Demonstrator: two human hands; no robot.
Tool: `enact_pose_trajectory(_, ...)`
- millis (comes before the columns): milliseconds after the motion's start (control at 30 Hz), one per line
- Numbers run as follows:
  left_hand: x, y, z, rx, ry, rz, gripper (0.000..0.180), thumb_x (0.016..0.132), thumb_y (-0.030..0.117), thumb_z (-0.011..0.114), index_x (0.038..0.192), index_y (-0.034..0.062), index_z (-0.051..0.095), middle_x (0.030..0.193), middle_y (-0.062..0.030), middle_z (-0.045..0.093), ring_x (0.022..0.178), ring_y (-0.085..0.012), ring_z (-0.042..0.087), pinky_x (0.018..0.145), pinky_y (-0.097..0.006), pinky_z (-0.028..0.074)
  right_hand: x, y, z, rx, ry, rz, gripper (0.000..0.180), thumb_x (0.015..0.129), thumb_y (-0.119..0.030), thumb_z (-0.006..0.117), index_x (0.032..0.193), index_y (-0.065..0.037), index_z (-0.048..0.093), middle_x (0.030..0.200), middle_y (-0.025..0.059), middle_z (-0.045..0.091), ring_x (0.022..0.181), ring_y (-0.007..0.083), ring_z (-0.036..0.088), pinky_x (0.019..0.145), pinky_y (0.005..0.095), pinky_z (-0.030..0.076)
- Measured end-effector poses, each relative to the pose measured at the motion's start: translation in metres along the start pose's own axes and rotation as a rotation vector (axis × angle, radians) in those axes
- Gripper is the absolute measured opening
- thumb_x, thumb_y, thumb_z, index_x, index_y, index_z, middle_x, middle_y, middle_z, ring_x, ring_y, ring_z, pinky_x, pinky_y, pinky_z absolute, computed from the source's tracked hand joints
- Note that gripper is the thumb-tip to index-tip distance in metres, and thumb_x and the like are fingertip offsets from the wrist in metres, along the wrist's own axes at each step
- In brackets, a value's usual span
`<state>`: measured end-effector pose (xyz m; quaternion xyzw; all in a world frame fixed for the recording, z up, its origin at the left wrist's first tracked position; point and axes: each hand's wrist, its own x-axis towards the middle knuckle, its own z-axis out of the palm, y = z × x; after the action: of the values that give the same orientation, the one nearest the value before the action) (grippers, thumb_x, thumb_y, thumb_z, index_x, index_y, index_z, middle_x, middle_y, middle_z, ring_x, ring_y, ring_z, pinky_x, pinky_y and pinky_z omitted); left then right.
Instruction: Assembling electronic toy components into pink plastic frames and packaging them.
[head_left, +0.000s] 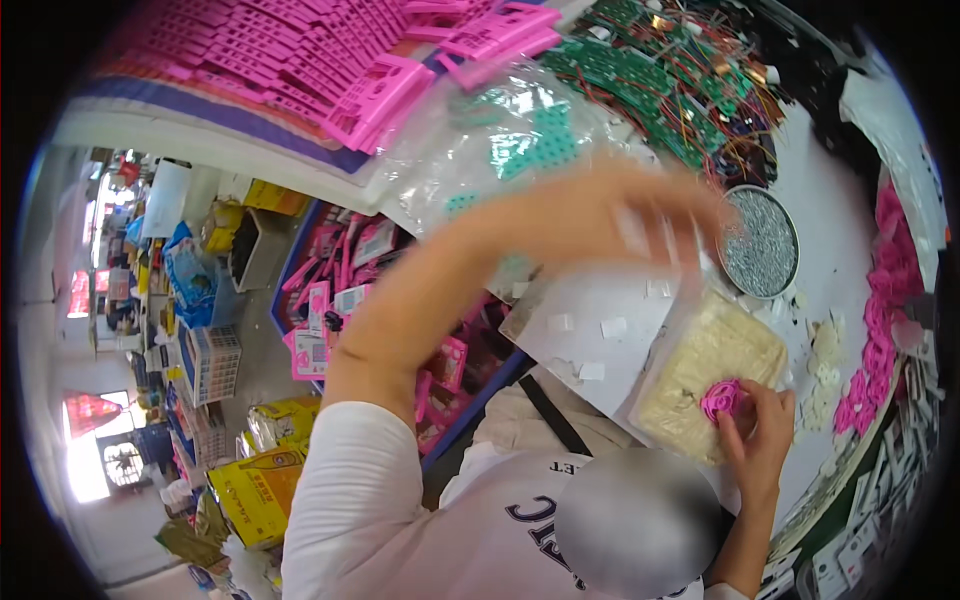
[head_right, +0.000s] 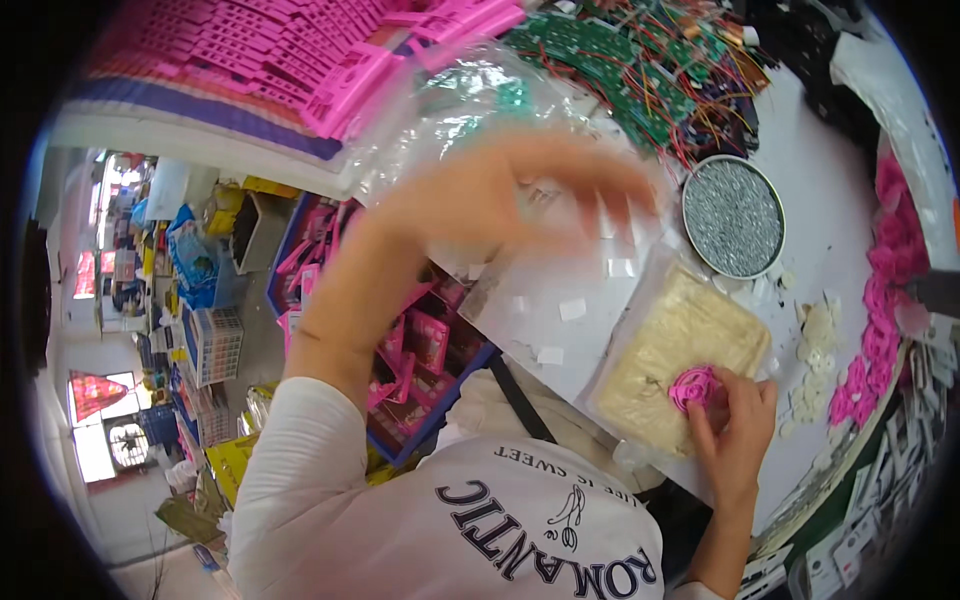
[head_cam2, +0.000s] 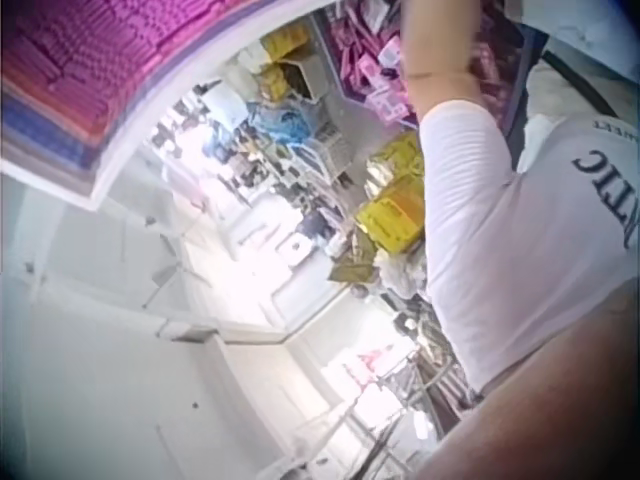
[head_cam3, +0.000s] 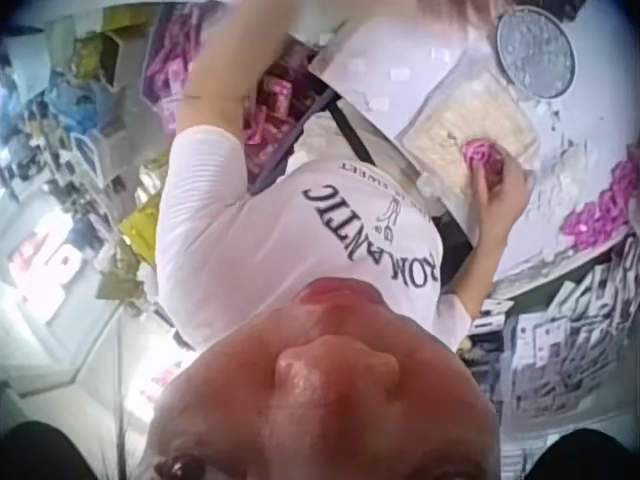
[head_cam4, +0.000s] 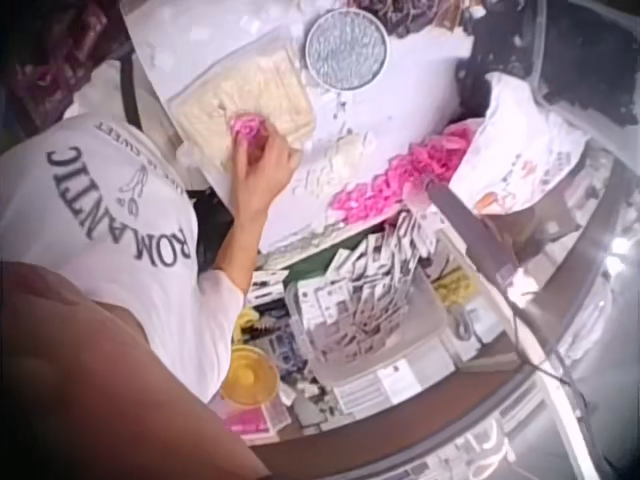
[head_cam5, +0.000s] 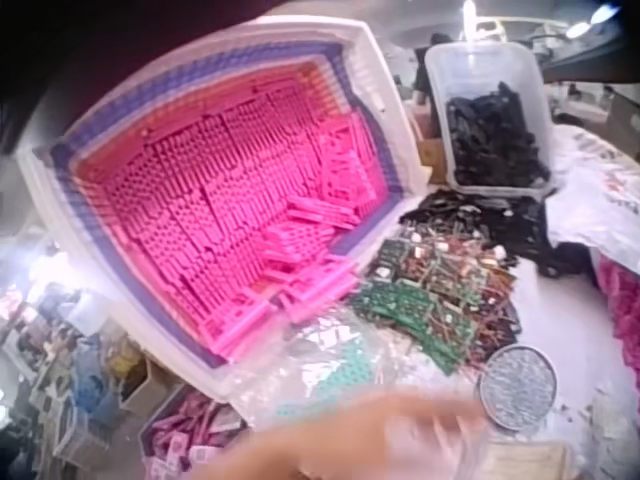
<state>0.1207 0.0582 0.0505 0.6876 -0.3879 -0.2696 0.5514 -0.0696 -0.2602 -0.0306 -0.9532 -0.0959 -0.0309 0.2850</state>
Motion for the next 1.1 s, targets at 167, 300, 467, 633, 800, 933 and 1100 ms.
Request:
enact_pose_trajectory(167, -0.062, -0.055, -0.226, 1.472, 1.061, -0.442, 0.115, 0.066, 0.054, 0.088, 0.157, 0.0126, 0.031, 0.144, -0.0254, 0.049, 0.127, -0.0396, 0.055, 0.101, -0.053, 0.049, -0.001, 0.000, 0.002, 0.025, 0.000, -0.038, 0.042, 0.069, -0.005, 0.079, 0.109, -0.002, 0.067, 0.084, 0.0090, 0.062, 0.078, 0.0267, 0.049, 0.072, 0.0365, 0.043)
enact_pose_trajectory(300, -0.189, -0.121, -0.327, 0.652, 0.747, -1.170, 0.152, 0.056, 0.060, 0.091, 0.161, 0.0104, -0.007, 0.162, -0.0276, 0.017, 0.147, -0.0415, 0.026, 0.116, -0.057, 0.031, 0.002, 0.002, 0.004, 0.027, -0.023, -0.046, 0.041, 0.071, -0.009, 0.079, 0.110, -0.003, 0.067, 0.083, 0.0093, 0.062, 0.079, 0.0287, 0.049, 0.074, 0.0381, 0.043)
enact_pose_trajectory(467, -0.190, -0.103, -0.331, 0.733, 0.514, -1.081, 0.146, 0.057, 0.056, 0.092, 0.162, 0.0085, 0.002, 0.162, -0.0235, 0.019, 0.147, -0.0358, 0.025, 0.118, -0.050, 0.029, -0.003, 0.013, 0.006, -0.017, 0.007, -0.085, 0.039, 0.076, -0.021, 0.078, 0.112, -0.008, 0.068, 0.084, 0.0094, 0.063, 0.079, 0.0310, 0.055, 0.078, 0.0405, 0.044)
enact_pose_trajectory(633, -0.141, -0.120, -0.291, 0.889, 0.762, -0.662, 0.136, 0.063, 0.053, 0.089, 0.161, 0.0083, 0.006, 0.151, -0.0202, 0.027, 0.134, -0.0326, 0.031, 0.106, -0.048, 0.033, -0.011, 0.031, 0.007, -0.016, 0.011, -0.066, 0.049, 0.074, -0.031, 0.080, 0.116, -0.010, 0.068, 0.087, 0.0086, 0.063, 0.082, 0.0300, 0.057, 0.077, 0.0425, 0.046)
enact_pose_trajectory(800, -0.098, -0.068, -0.119, 0.245, 0.944, -0.305, 0.126, 0.068, 0.051, 0.086, 0.161, 0.0082, 0.011, 0.141, -0.0170, 0.035, 0.120, -0.0295, 0.037, 0.095, -0.046, 0.038, -0.023, 0.045, -0.022, 0.211, 0.167, -0.107, 0.051, 0.081, -0.030, 0.079, 0.125, -0.009, 0.065, 0.100, 0.0112, 0.065, 0.093, 0.0312, 0.061, 0.082, 0.0396, 0.051)
enact_pose_trajectory(933, -0.092, -0.052, 0.027, -0.607, 0.618, -0.154, 0.118, 0.073, 0.049, 0.083, 0.161, 0.0081, 0.015, 0.132, -0.0144, 0.042, 0.109, -0.0269, 0.042, 0.086, -0.045, 0.041, -0.054, 0.109, -0.093, 0.016, 0.315, 0.263, 0.036, 0.083, -0.022, 0.077, 0.115, -0.006, 0.071, 0.105, 0.0088, 0.069, 0.095, 0.0212, 0.065, 0.081, 0.0333, 0.052)
enact_pose_trajectory(1100, -0.061, -0.040, 0.124, -1.381, 0.061, -0.171, 0.109, 0.079, 0.047, 0.080, 0.160, 0.0079, 0.020, 0.121, -0.0111, 0.050, 0.096, -0.0237, 0.048, 0.075, -0.043, 0.045, -0.060, 0.268, -0.210, -0.204, 0.748, 0.554, 0.034, 0.089, -0.024, 0.073, 0.117, -0.005, 0.070, 0.087, 0.0046, 0.073, 0.075, 0.0112, 0.064, 0.069, 0.0279, 0.052)
